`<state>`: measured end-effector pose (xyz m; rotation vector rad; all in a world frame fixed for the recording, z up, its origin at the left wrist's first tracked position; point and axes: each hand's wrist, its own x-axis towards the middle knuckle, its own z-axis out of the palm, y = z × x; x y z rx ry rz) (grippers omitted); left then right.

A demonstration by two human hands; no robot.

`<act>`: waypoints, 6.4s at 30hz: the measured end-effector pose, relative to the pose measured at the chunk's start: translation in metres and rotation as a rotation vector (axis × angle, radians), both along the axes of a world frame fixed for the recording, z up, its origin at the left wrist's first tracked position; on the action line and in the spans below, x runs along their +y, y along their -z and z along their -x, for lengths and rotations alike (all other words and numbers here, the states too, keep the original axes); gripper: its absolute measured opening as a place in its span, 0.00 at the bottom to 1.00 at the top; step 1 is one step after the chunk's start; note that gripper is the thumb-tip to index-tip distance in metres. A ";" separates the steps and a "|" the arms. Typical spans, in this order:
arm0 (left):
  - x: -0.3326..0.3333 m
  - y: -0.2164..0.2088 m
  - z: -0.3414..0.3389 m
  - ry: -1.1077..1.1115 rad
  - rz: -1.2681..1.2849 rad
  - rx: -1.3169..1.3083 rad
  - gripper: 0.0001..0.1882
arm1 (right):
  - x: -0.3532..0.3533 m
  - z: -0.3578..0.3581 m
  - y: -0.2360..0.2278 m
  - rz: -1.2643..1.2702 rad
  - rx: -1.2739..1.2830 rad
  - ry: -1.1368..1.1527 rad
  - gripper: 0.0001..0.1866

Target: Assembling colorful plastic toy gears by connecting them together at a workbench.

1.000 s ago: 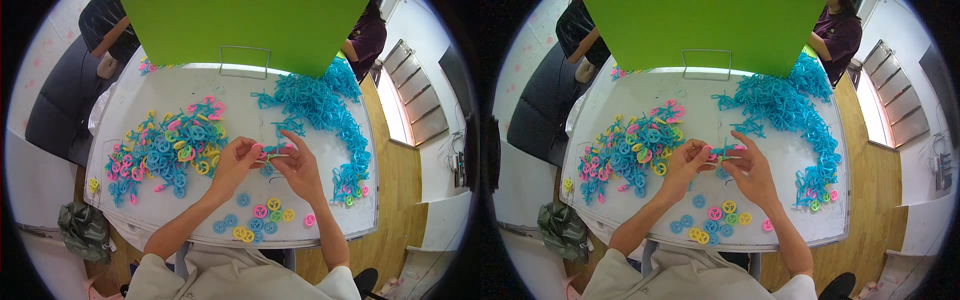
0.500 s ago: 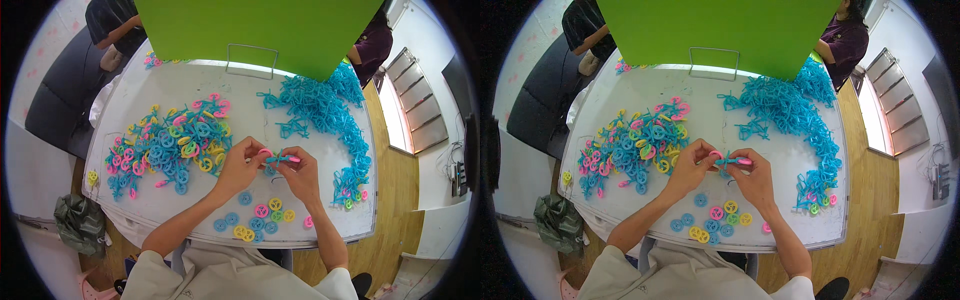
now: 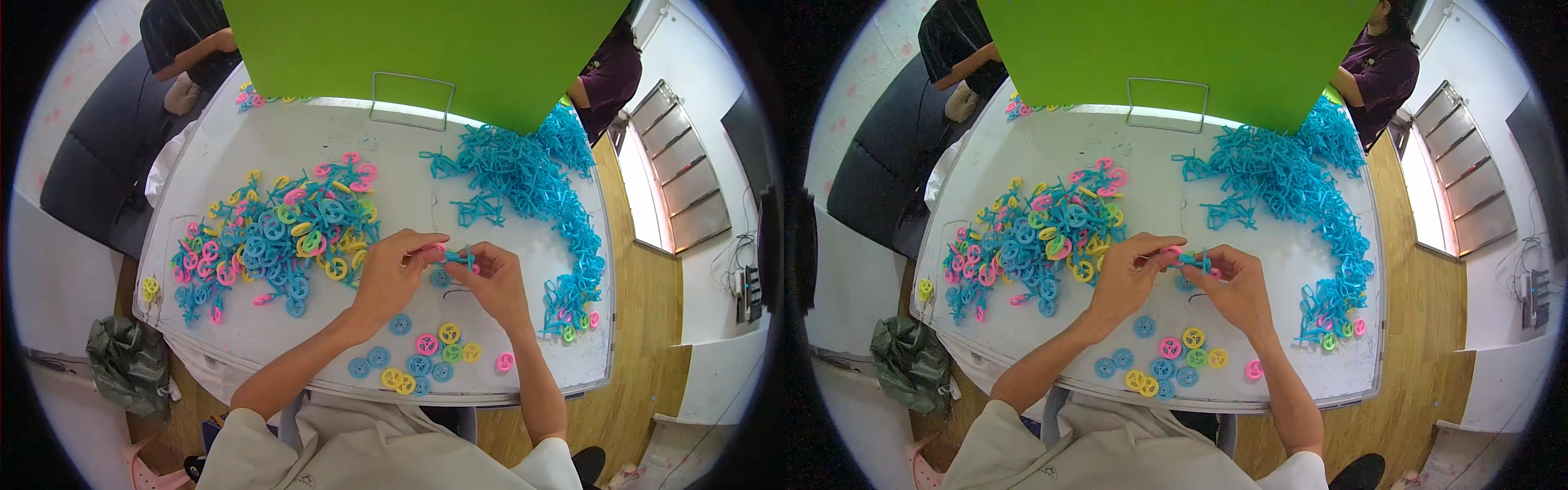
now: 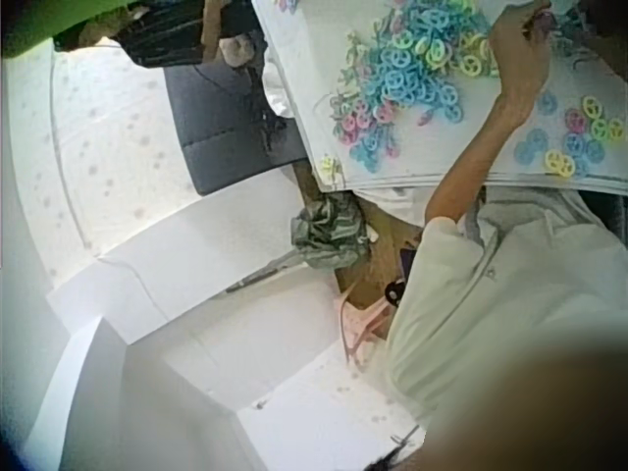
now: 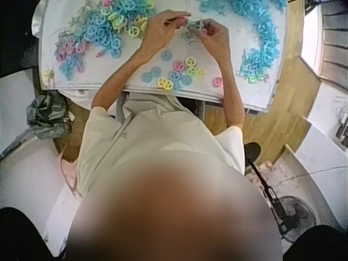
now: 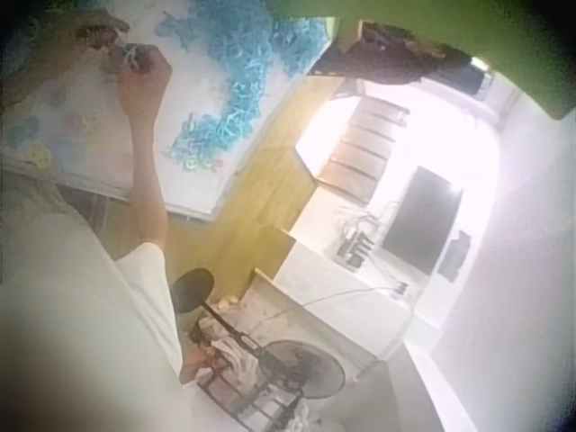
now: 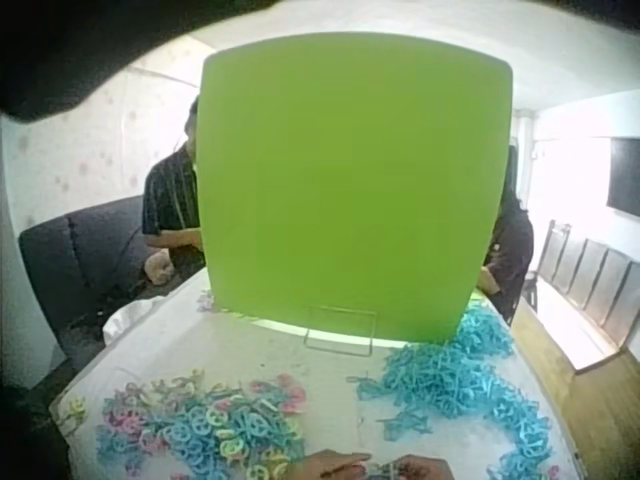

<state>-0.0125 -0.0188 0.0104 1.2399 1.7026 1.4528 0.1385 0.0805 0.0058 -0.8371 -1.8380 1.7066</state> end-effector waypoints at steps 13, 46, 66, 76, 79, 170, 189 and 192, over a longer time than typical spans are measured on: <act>0.000 0.015 -0.016 -0.046 -0.135 -0.209 0.08 | -0.003 -0.002 0.014 0.298 0.122 0.038 0.07; 0.001 0.013 -0.030 -0.135 -0.161 -0.452 0.06 | -0.043 0.016 0.014 -0.091 0.149 0.461 0.09; -0.002 0.004 -0.002 -0.045 -0.079 -0.142 0.08 | -0.003 -0.001 -0.004 -0.194 0.095 -0.022 0.07; -0.011 -0.017 0.024 -0.466 -0.072 1.021 0.14 | 0.040 -0.014 0.006 -0.847 -0.233 0.275 0.13; -0.008 -0.016 0.018 -0.449 -0.060 1.091 0.15 | 0.044 0.002 0.008 -1.138 -0.340 0.224 0.14; 0.002 0.017 -0.006 -0.004 -0.073 -0.395 0.10 | -0.016 0.009 0.000 -0.358 -0.076 0.138 0.07; -0.002 0.011 -0.008 -0.094 -0.011 -0.055 0.10 | -0.018 0.010 0.008 -0.266 -0.027 0.184 0.08; 0.002 0.021 0.003 -0.017 -0.059 -0.294 0.10 | -0.006 0.006 -0.003 -0.059 0.026 0.003 0.08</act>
